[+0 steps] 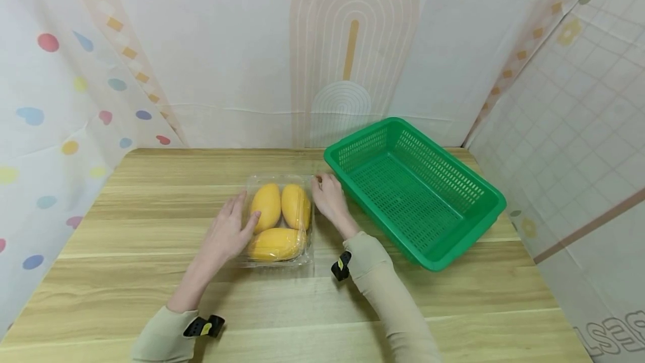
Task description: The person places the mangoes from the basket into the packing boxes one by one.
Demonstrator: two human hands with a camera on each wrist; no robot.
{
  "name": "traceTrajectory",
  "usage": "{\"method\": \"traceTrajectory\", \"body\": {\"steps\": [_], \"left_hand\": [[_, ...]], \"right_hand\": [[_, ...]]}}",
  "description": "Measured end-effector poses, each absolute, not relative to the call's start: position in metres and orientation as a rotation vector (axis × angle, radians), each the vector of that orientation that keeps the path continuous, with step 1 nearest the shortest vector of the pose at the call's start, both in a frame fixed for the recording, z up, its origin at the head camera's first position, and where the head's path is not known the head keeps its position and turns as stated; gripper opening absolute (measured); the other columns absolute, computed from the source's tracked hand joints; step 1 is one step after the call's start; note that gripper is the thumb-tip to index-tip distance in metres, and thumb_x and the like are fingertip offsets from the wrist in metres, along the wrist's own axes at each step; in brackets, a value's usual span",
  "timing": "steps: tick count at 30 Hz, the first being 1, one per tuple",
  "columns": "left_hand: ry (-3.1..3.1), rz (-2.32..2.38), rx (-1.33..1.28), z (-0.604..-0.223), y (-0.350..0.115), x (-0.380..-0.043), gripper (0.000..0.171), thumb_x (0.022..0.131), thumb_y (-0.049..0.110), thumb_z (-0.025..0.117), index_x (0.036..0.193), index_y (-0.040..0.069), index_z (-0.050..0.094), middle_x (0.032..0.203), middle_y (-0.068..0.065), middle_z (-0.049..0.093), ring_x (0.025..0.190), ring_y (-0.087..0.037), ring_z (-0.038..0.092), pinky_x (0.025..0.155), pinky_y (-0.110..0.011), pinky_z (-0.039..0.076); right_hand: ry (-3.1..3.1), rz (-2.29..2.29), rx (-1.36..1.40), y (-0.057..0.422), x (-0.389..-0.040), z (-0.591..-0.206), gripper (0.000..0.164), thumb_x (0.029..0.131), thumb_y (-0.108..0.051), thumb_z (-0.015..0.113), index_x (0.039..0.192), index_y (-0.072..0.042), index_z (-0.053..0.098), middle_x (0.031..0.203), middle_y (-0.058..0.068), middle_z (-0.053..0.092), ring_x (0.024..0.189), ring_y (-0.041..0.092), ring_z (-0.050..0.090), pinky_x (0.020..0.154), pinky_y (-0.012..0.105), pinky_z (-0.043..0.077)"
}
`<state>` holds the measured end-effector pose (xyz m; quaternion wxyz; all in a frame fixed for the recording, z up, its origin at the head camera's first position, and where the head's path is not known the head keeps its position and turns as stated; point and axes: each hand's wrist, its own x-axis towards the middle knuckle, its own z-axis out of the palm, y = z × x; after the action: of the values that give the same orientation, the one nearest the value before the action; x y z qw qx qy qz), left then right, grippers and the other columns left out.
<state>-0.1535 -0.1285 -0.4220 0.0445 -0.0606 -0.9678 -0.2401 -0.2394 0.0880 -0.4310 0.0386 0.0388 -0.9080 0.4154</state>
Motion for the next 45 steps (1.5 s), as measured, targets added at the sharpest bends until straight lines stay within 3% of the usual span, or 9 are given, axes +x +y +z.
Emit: {"method": "traceTrajectory", "body": {"steps": [7,11,17,22,36,40,45], "left_hand": [[-2.963,-0.745,-0.187,-0.421,-0.128,-0.155,0.067,0.094,0.043,0.039,0.143,0.0,0.022,0.143,-0.028,0.031,0.132,-0.047,0.028,0.107,-0.057,0.025],[-2.968,-0.74,-0.183,-0.421,-0.128,-0.155,0.068,0.094,0.042,0.04,0.142,-0.002,0.022,0.142,-0.029,0.032,0.131,-0.047,0.029,0.106,-0.057,0.027],[-2.967,-0.725,-0.195,-0.418,-0.127,-0.155,0.068,0.094,0.042,0.04,0.141,-0.004,0.023,0.14,-0.03,0.034,0.131,-0.047,0.03,0.107,-0.056,0.027],[-2.962,-0.72,-0.196,-0.418,-0.126,-0.155,0.068,0.094,0.041,0.041,0.141,-0.003,0.023,0.14,-0.03,0.035,0.13,-0.047,0.031,0.106,-0.057,0.028],[-2.947,-0.708,-0.228,-0.418,-0.125,-0.155,0.067,0.094,0.04,0.04,0.14,-0.006,0.025,0.14,-0.029,0.036,0.129,-0.046,0.033,0.109,-0.052,0.027],[-2.945,-0.726,-0.229,-0.419,-0.125,-0.156,0.066,0.094,0.039,0.04,0.14,-0.006,0.025,0.141,-0.028,0.035,0.129,-0.045,0.033,0.109,-0.052,0.027],[-2.936,-0.726,-0.233,-0.419,-0.125,-0.157,0.065,0.094,0.038,0.04,0.139,-0.007,0.026,0.14,-0.028,0.036,0.129,-0.045,0.035,0.109,-0.052,0.027]], "right_hand": [[-2.85,1.316,0.021,0.083,-0.25,-0.43,0.037,0.095,-0.029,0.043,0.117,-0.003,0.058,0.116,0.014,0.061,0.108,0.027,0.057,0.09,0.04,0.047],[-2.863,1.392,-0.008,0.083,-0.255,-0.43,0.034,0.094,-0.03,0.044,0.108,-0.005,0.063,0.099,0.012,0.066,0.089,0.023,0.061,0.073,0.033,0.05],[-2.85,1.529,-0.019,0.085,-0.262,-0.428,0.031,0.094,-0.028,0.046,0.08,-0.006,0.063,0.073,0.004,0.058,0.065,0.015,0.051,0.054,0.021,0.039],[-2.852,1.653,-0.024,0.087,-0.266,-0.43,0.032,0.093,-0.03,0.048,0.075,-0.007,0.06,0.069,0.001,0.053,0.064,0.019,0.052,0.058,0.03,0.048],[-2.879,1.826,-0.027,0.092,-0.269,-0.431,0.03,0.093,-0.029,0.05,0.095,-0.002,0.063,0.09,0.007,0.062,0.078,0.014,0.056,0.08,0.04,0.053],[-2.877,1.826,-0.034,0.091,-0.269,-0.432,0.03,0.093,-0.028,0.049,0.096,-0.001,0.063,0.09,0.007,0.062,0.077,0.012,0.055,0.079,0.039,0.053],[-2.83,1.808,0.022,0.09,-0.27,-0.432,0.027,0.093,-0.022,0.049,0.082,-0.001,0.062,0.07,0.0,0.054,0.061,0.01,0.048,0.065,0.033,0.05]]}}
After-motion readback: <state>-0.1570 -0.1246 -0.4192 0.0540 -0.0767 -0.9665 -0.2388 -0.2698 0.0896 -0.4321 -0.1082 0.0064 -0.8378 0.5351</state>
